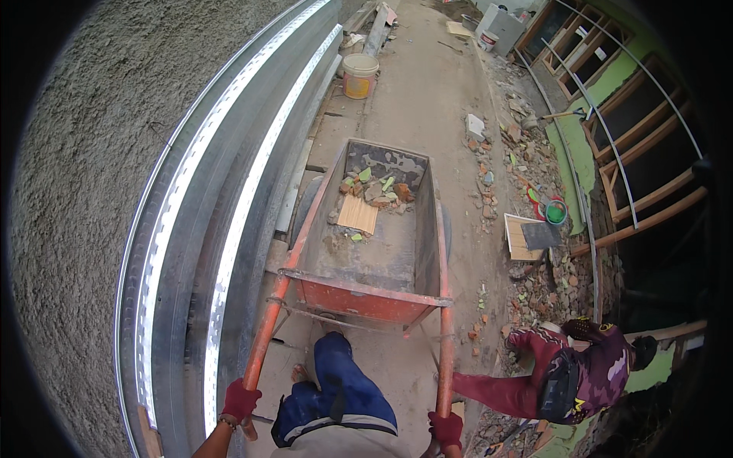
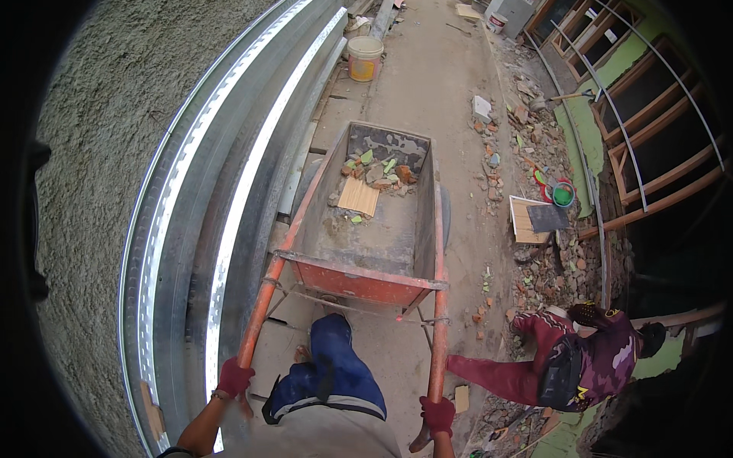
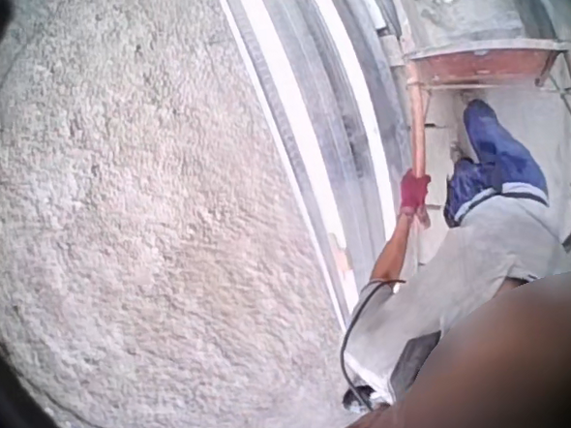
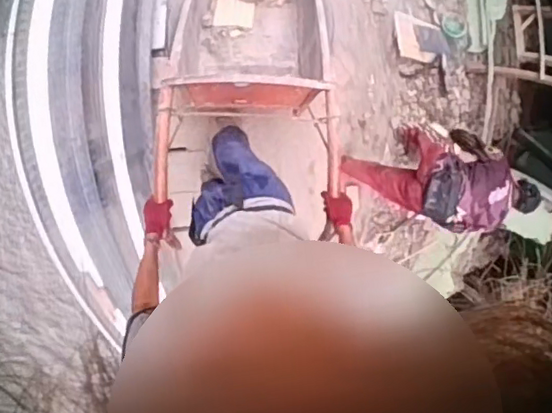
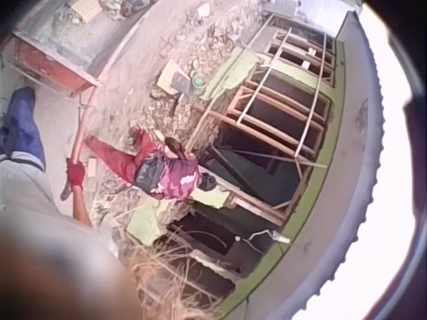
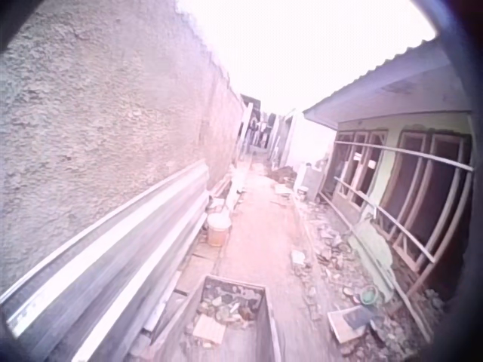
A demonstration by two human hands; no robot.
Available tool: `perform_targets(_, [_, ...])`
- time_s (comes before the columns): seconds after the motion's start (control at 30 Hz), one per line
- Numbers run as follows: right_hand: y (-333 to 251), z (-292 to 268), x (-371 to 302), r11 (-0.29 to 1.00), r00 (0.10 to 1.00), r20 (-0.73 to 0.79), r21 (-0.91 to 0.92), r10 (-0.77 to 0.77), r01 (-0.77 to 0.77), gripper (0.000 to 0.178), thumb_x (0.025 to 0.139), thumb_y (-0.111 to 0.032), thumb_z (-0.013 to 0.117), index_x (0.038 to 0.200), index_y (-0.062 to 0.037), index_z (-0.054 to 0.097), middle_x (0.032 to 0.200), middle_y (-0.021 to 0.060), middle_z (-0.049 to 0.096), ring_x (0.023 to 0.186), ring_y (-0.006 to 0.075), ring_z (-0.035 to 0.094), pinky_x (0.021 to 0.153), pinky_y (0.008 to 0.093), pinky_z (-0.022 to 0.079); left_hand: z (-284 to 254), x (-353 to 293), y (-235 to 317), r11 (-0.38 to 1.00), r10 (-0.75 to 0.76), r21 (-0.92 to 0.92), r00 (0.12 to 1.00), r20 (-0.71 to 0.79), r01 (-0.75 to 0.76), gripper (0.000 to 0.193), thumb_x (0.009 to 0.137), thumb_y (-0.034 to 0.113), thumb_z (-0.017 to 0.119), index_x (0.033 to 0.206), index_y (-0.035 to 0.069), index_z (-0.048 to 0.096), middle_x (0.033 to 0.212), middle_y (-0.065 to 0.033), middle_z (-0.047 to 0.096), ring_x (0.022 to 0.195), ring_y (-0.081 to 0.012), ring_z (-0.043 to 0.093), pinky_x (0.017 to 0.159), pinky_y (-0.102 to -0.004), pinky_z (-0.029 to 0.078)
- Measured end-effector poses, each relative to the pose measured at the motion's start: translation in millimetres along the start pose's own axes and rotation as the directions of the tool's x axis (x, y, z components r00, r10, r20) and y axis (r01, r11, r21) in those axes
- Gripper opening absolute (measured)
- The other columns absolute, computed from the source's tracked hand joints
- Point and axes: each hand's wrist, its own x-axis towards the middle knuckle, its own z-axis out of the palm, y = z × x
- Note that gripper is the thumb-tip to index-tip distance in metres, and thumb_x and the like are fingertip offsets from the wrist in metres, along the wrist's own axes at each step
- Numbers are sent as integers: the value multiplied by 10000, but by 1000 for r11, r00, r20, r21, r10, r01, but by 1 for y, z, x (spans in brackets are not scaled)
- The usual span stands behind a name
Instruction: The person uses a shovel to scoop rubble and debris from the ground and deposits it into a red wheelbarrow. The person repeatedly shovels debris from a pile near a partially demolished wall and loads it into the wheelbarrow.
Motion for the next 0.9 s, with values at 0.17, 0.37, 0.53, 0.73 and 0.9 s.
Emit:
perform_targets(0.17, [21, 16, 30, 983, 992, -82, -166, -96, 82, 275, 701, -200, 782, 773, 20, 633, 608, 81, 622, 475, 156, 604, 430, 317, 488, 28, 17, -27, 1000, -14, -4, 999, -36, 14, 327, 691, 135, 748, 904, -44, 575, 663, -116, 610, 505, -189, 620, 455, -336, 495])
perform_targets(0.37, [-15, 5, 58, 989, 992, -66, -110, -107, 100, 318, 706, -199, 794, 855, 11, 606, 614, 67, 617, 471, 153, 586, 428, 303, 466, 42, 20, -5, 993, 114, -27, 990, -82, -117, 329, 676, 187, 759, 863, -31, 597, 631, -127, 622, 513, -200, 630, 483, -351, 506])
perform_targets(0.53, [-72, 3, 91, 983, 992, -26, -138, -124, 119, 292, 719, -212, 787, 814, 8, 619, 614, 70, 617, 486, 155, 591, 431, 312, 458, 53, 41, 36, 992, 116, -39, 991, -66, -119, 333, 690, 139, 732, 920, -51, 583, 675, -130, 620, 502, -202, 630, 455, -350, 507])
perform_targets(0.73, [-150, 19, 158, 948, 965, -71, -220, -251, 230, 315, 713, -229, 790, 776, 37, 633, 619, 95, 625, 482, 172, 601, 421, 324, 468, 75, 93, 100, 981, 137, -123, 985, -103, -149, 357, 663, 217, 758, 857, -41, 606, 666, -149, 639, 539, -221, 649, 502, -351, 530])
perform_targets(0.9, [-223, 28, 211, 935, 963, -99, -285, -249, 213, 501, 667, -439, 806, 769, 35, 677, 629, 138, 653, 510, 210, 636, 515, 380, 498, 79, 129, 173, 982, 175, -47, 974, -147, -183, 302, 705, 175, 741, 878, -34, 610, 664, -122, 631, 501, -182, 632, 479, -334, 515])
